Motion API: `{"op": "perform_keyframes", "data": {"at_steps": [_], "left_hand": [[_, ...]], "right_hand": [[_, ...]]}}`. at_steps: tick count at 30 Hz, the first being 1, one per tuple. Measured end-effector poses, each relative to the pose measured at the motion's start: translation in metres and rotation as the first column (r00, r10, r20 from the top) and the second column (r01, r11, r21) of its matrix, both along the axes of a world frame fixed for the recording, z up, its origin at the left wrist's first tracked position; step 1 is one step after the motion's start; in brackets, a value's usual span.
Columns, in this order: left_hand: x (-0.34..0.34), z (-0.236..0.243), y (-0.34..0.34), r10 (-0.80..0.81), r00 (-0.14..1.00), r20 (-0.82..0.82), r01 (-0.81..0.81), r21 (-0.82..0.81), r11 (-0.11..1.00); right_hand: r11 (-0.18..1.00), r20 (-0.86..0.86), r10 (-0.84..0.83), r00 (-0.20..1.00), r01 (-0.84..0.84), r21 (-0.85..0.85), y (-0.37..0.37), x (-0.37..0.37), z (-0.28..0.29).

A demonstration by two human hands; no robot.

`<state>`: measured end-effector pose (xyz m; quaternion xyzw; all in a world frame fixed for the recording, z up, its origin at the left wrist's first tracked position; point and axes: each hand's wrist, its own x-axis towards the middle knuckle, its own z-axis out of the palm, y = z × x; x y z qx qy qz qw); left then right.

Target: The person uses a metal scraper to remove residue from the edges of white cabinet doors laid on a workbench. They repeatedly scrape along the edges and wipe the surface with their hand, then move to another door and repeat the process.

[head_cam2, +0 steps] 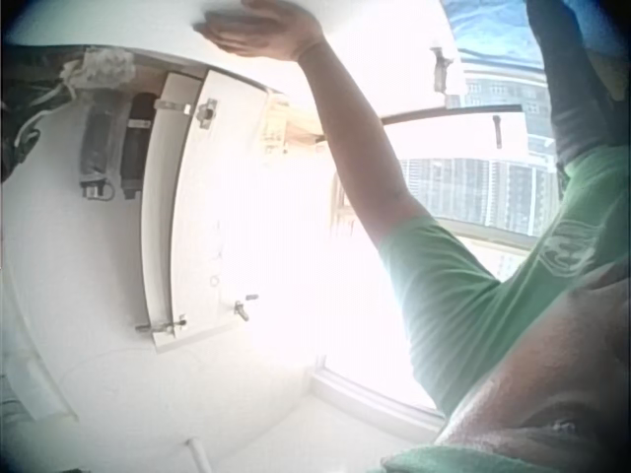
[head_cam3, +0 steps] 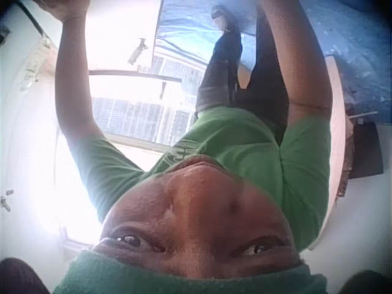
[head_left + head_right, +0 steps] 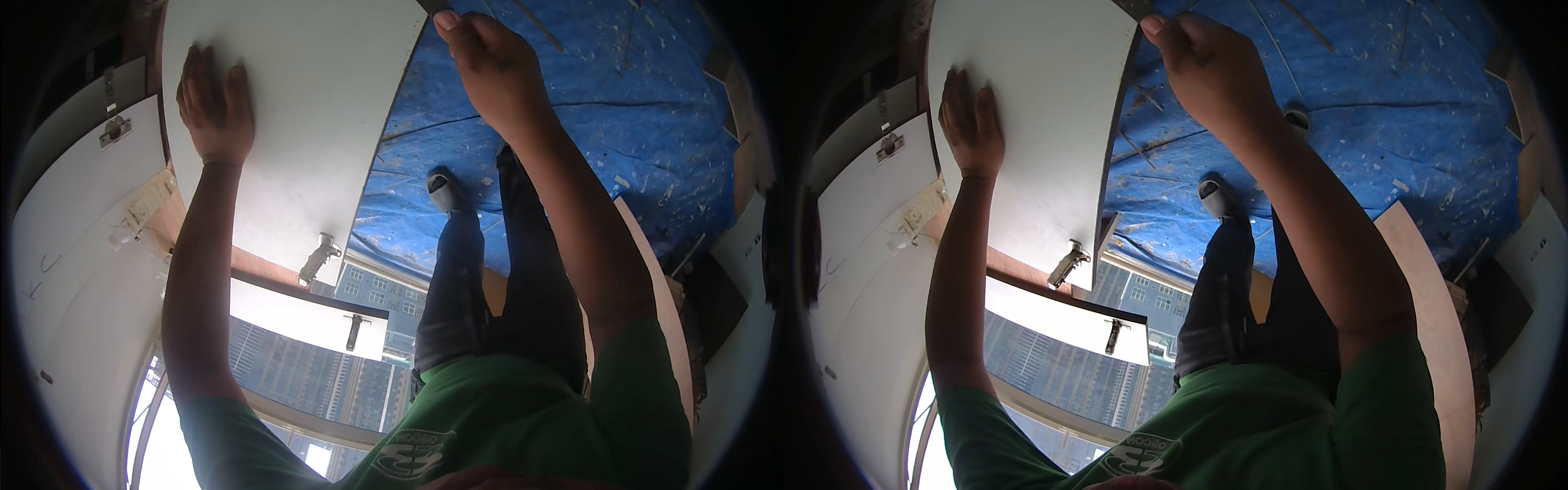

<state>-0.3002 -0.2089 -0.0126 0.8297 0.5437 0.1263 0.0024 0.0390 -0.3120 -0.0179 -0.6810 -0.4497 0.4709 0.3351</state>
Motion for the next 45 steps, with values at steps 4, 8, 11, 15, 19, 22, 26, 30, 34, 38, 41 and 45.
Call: {"op": "perform_keyframes", "data": {"at_steps": [4, 8, 11, 15, 19, 22, 26, 30, 34, 38, 41, 45], "left_hand": [[-0.003, -0.003, 0.0, -0.006, 1.0, -0.006, 0.007, 0.029, 1.0], [-0.004, -0.003, 0.0, -0.03, 1.0, 0.01, 0.029, 0.046, 0.998], [-0.002, -0.002, 0.0, -0.028, 1.0, 0.014, 0.027, 0.038, 0.999], [-0.005, -0.002, -0.001, -0.003, 1.0, -0.031, 0.004, 0.041, 0.999], [-0.003, -0.003, 0.0, -0.018, 1.0, -0.023, 0.019, 0.053, 0.998], [-0.003, 0.001, 0.0, -0.021, 1.0, -0.016, 0.022, 0.047, 0.999], [-0.001, -0.001, -0.002, 0.008, 1.0, -0.025, -0.007, 0.021, 1.0], [0.0, 0.002, -0.001, 0.011, 0.999, -0.034, -0.01, 0.018, 1.0], [-0.002, 0.001, -0.001, -0.012, 1.0, -0.029, 0.013, 0.031, 0.999], [-0.003, 0.003, -0.001, -0.008, 1.0, -0.004, 0.008, 0.015, 1.0], [-0.002, -0.001, -0.002, -0.005, 1.0, 0.026, 0.005, -0.011, 1.0], [-0.001, 0.001, -0.003, 0.009, 0.999, 0.031, -0.009, -0.013, 1.0]], "right_hand": [[0.998, -0.012, 0.05, 0.999, -0.051, -0.044, -0.068, -0.025, 0.005], [0.997, -0.037, 0.043, 0.998, -0.045, -0.059, -0.054, -0.018, 0.005], [0.998, -0.033, -0.043, 0.999, 0.045, 0.039, 0.015, 0.014, -0.003], [0.998, 0.054, 0.048, 0.997, -0.046, -0.039, -0.019, 0.001, 0.007], [0.978, -0.034, 0.097, 0.995, -0.101, -0.182, -0.054, -0.013, 0.019], [0.995, -0.211, -0.067, 0.975, 0.081, 0.06, 0.024, 0.024, 0.0], [0.982, -0.133, -0.059, 0.989, 0.034, -0.185, 0.004, 0.025, 0.004], [0.978, -0.018, 0.121, 0.993, -0.122, -0.169, -0.036, 0.009, 0.013], [0.976, -0.192, -0.165, 0.967, 0.132, -0.172, 0.072, 0.066, 0.012], [0.999, -0.082, -0.037, 0.996, 0.038, 0.005, 0.049, 0.057, -0.003], [0.956, 0.043, 0.244, 0.969, -0.233, -0.178, -0.044, -0.003, 0.022], [0.878, -0.239, 0.388, 0.89, -0.436, -0.198, -0.125, -0.044, 0.027]]}}
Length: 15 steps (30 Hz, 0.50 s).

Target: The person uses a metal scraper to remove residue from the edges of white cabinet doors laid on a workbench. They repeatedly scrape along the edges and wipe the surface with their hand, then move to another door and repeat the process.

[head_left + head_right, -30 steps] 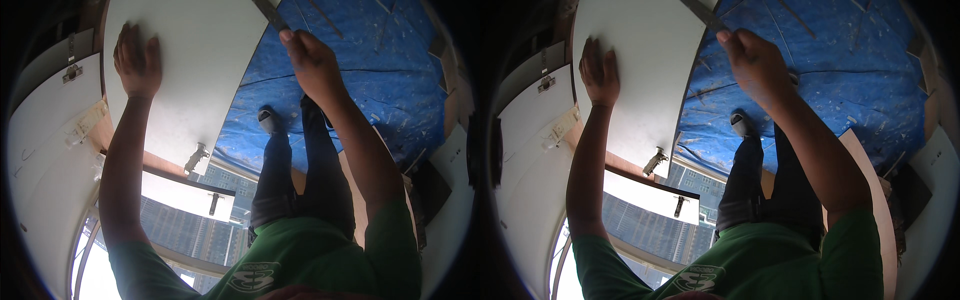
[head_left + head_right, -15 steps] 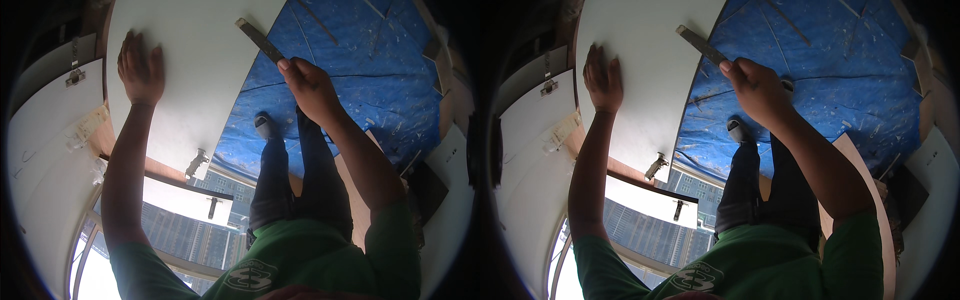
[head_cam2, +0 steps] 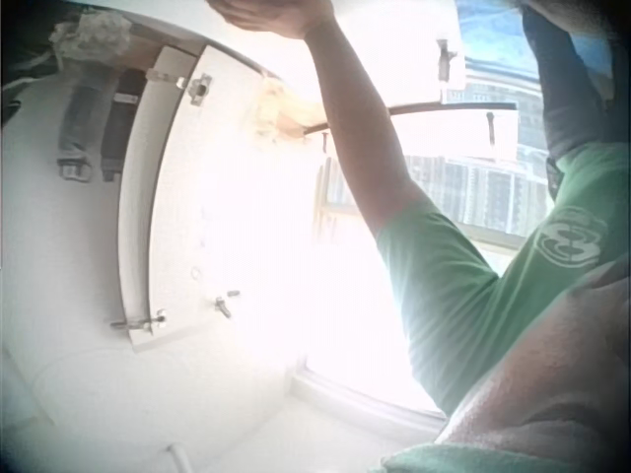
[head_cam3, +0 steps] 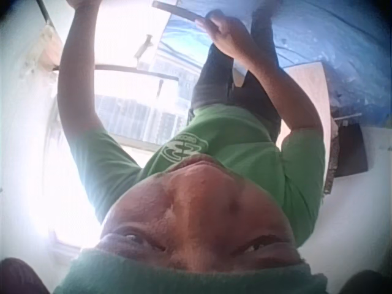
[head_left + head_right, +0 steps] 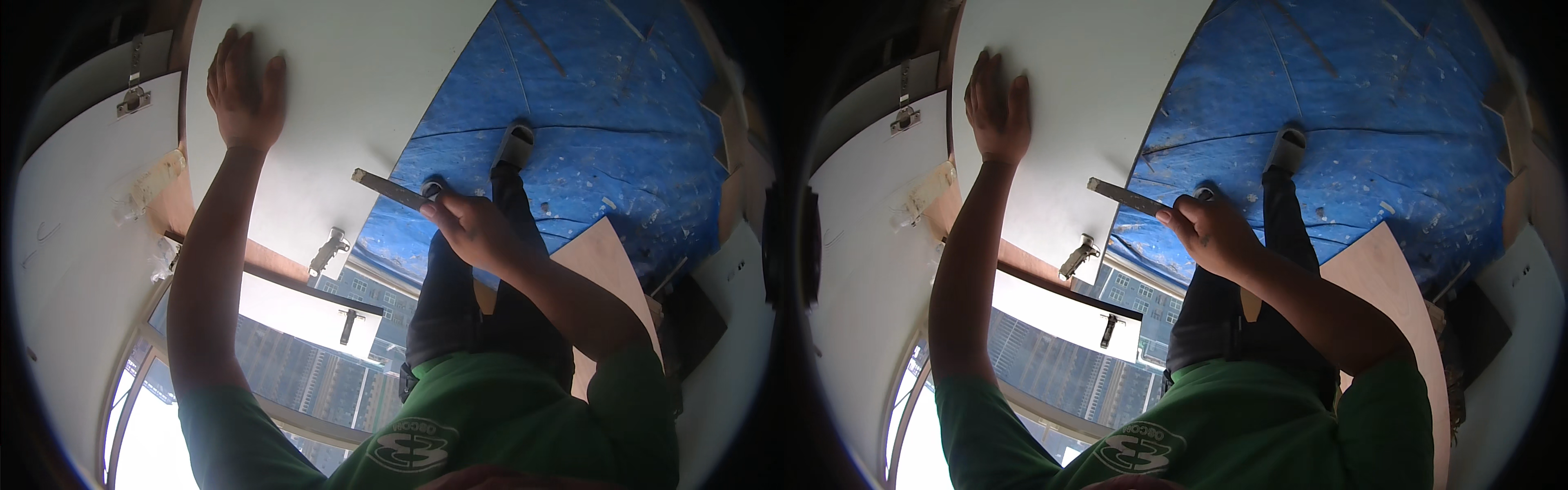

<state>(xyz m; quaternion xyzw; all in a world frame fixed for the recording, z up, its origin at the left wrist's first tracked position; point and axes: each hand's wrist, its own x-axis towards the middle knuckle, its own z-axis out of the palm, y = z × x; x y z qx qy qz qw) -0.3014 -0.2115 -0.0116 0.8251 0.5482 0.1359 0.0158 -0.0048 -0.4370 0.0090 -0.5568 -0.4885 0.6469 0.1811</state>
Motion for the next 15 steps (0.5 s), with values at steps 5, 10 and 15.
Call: {"op": "perform_keyframes", "data": {"at_steps": [5, 10, 15], "left_hand": [[-0.006, 0.0, 0.002, -0.046, 0.999, -0.012, 0.046, 0.027, 0.999], [0.004, 0.0, -0.001, -0.056, 0.998, 0.034, 0.053, 0.091, 0.994], [0.011, 0.005, -0.001, 0.048, 0.994, -0.098, -0.054, -0.055, 0.997]], "right_hand": [[0.981, -0.042, -0.193, 0.98, 0.191, -0.044, -0.018, -0.008, -0.003], [0.967, -0.034, -0.25, 0.968, 0.251, 0.044, -0.037, -0.016, -0.022], [0.926, -0.043, -0.36, 0.932, 0.362, 0.106, -0.068, -0.038, -0.033]]}}
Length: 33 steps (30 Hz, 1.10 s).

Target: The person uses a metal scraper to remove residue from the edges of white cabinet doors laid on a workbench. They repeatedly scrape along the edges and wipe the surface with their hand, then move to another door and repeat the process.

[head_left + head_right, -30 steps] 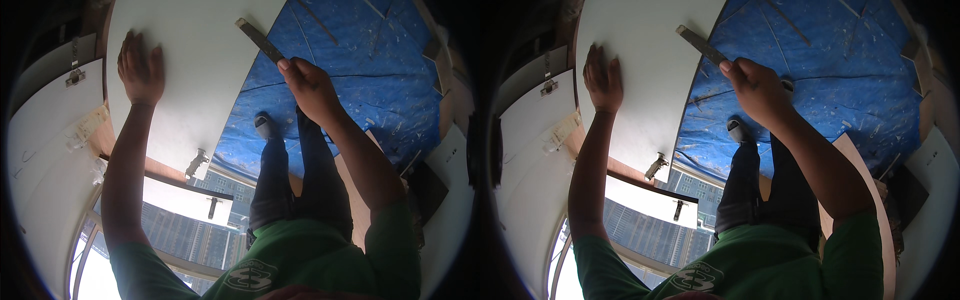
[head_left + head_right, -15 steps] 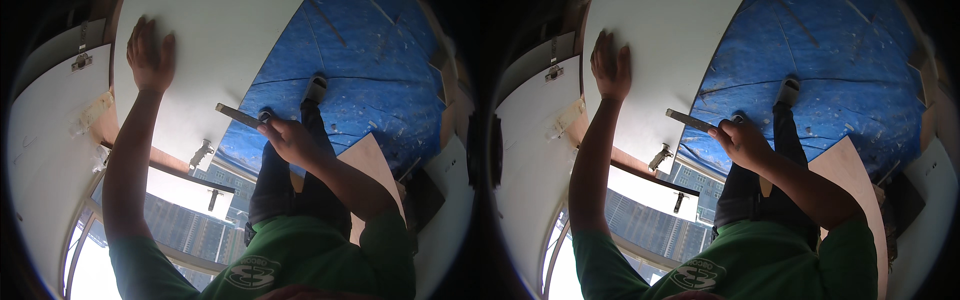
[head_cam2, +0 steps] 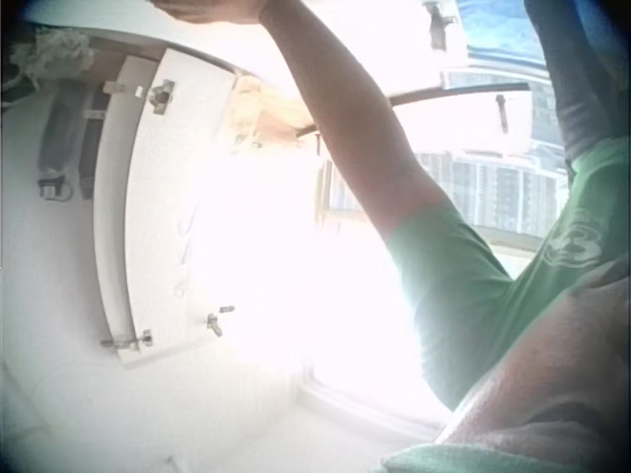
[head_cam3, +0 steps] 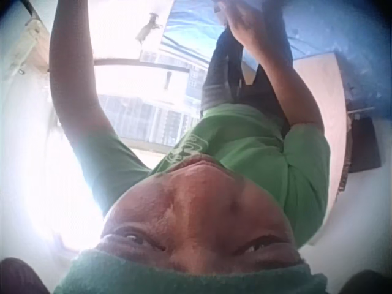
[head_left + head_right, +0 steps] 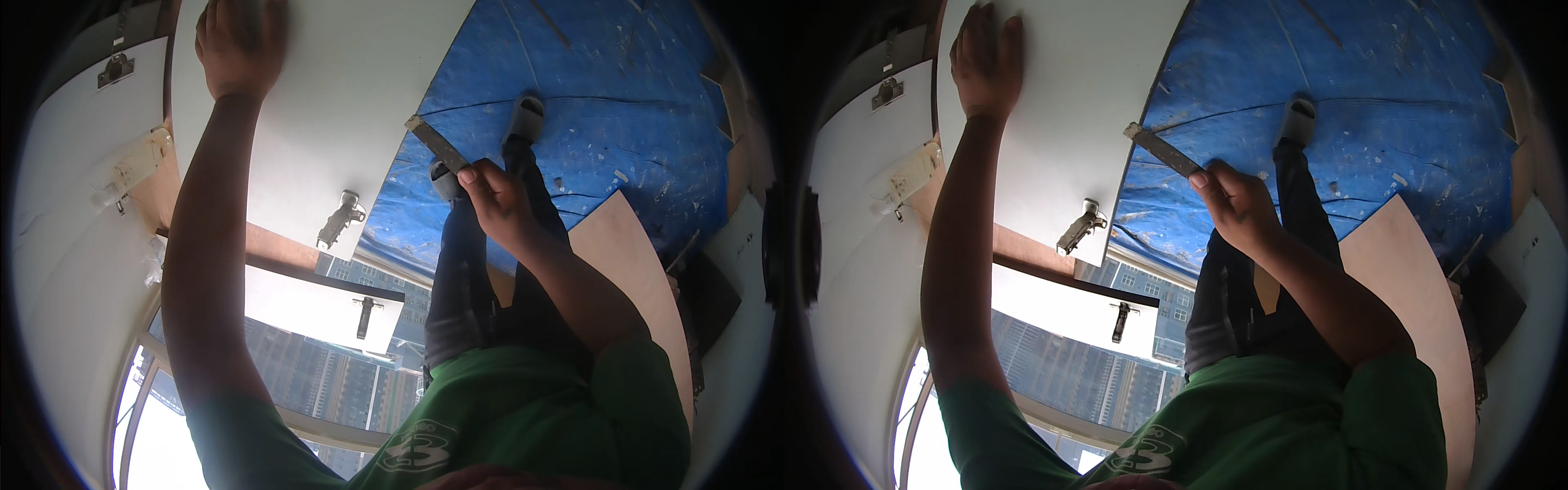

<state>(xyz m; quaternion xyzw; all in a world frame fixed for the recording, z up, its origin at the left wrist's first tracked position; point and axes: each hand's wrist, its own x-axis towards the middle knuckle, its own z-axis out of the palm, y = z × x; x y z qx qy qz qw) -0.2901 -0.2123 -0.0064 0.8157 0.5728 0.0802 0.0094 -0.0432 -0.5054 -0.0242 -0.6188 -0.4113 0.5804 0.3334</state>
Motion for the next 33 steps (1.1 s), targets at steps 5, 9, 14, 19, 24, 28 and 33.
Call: {"op": "perform_keyframes", "data": {"at_steps": [5, 9, 14, 19, 24, 28, 33], "left_hand": [[0.0, -0.001, 0.0, 0.076, 0.997, -0.019, -0.077, -0.024, 0.997], [-0.003, 0.0, 0.001, 0.073, 0.997, -0.026, -0.073, -0.008, 0.997], [-0.006, -0.008, 0.001, 0.054, 0.998, -0.041, -0.053, 0.024, 0.998], [-0.004, -0.007, 0.002, 0.074, 0.996, -0.043, -0.074, 0.012, 0.997], [-0.002, -0.006, 0.002, 0.077, 0.996, -0.053, -0.077, 0.005, 0.997], [-0.002, -0.004, -0.001, 0.092, 0.995, -0.041, -0.092, -0.008, 0.996], [0.002, -0.002, -0.003, 0.108, 0.994, -0.025, -0.108, -0.023, 0.994]], "right_hand": [[0.999, 0.065, -0.048, 0.997, 0.047, 0.006, -0.002, -0.016, -0.002], [0.988, 0.107, -0.154, 0.982, 0.155, -0.005, 0.06, -0.017, 0.002], [0.991, 0.183, -0.116, 0.976, 0.125, -0.041, 0.065, -0.012, 0.017], [0.992, 0.171, -0.094, 0.981, 0.079, 0.094, 0.005, -0.027, 0.003], [0.976, 0.072, -0.198, 0.978, 0.189, 0.107, 0.095, -0.02, 0.009], [0.998, 0.165, -0.018, 0.986, 0.007, 0.067, 0.029, -0.03, 0.006], [0.99, 0.036, -0.13, 0.991, 0.127, 0.067, 0.067, -0.021, 0.005]]}}
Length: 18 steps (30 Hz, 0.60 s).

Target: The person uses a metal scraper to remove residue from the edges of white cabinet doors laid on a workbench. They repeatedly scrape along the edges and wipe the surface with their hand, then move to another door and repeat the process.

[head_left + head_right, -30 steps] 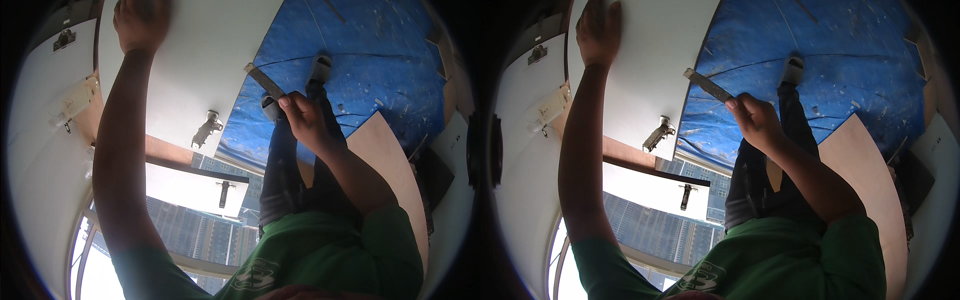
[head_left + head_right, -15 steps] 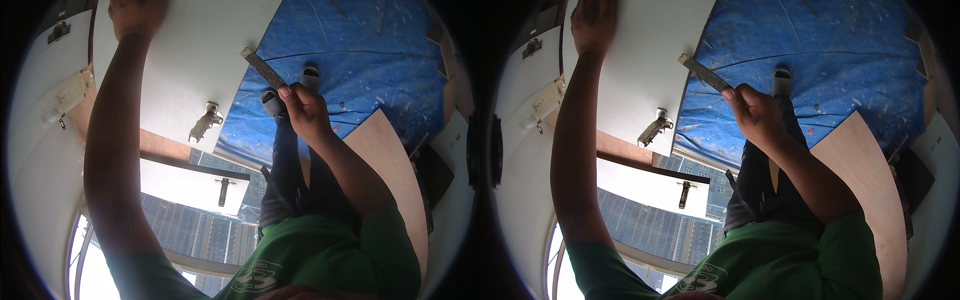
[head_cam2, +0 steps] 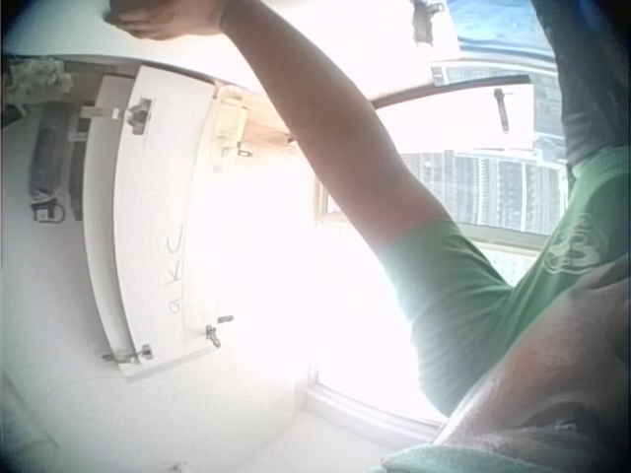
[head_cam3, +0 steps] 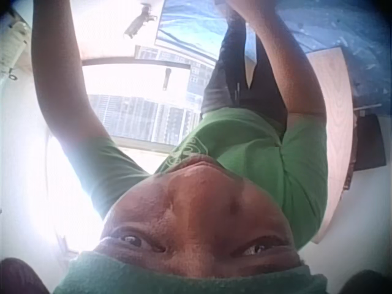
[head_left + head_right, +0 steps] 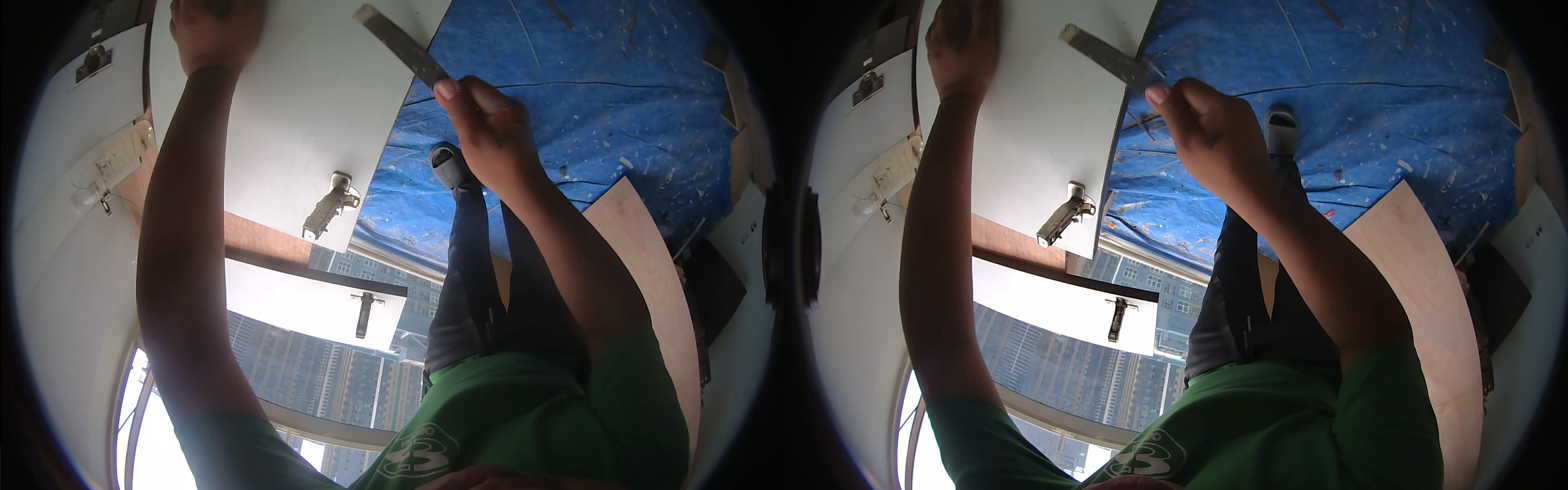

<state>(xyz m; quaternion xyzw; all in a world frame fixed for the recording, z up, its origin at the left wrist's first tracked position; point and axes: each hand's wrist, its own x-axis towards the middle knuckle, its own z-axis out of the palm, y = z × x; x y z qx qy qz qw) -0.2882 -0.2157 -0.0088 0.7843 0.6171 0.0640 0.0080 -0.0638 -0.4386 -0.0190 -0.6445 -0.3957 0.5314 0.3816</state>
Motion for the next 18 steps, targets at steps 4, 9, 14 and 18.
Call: {"op": "perform_keyframes", "data": {"at_steps": [4, 9, 14, 18], "left_hand": [[-0.007, -0.003, 0.004, -0.025, 0.999, -0.034, 0.026, 0.019, 0.999], [-0.008, -0.005, 0.005, -0.019, 0.999, -0.034, 0.02, 0.012, 1.0], [-0.001, 0.0, 0.004, 0.003, 1.0, -0.005, -0.003, 0.001, 1.0], [-0.009, -0.008, 0.008, -0.01, 0.999, -0.049, 0.01, 0.008, 1.0]], "right_hand": [[0.999, 0.048, -0.05, 0.998, 0.05, 0.013, 0.028, 0.002, 0.004], [1.0, 0.065, 0.01, 0.998, -0.009, -0.005, -0.039, -0.007, -0.003], [0.998, 0.043, -0.063, 0.997, 0.063, 0.001, 0.04, 0.021, -0.009], [0.998, 0.075, 0.049, 0.996, -0.045, -0.052, -0.027, 0.002, 0.006]]}}
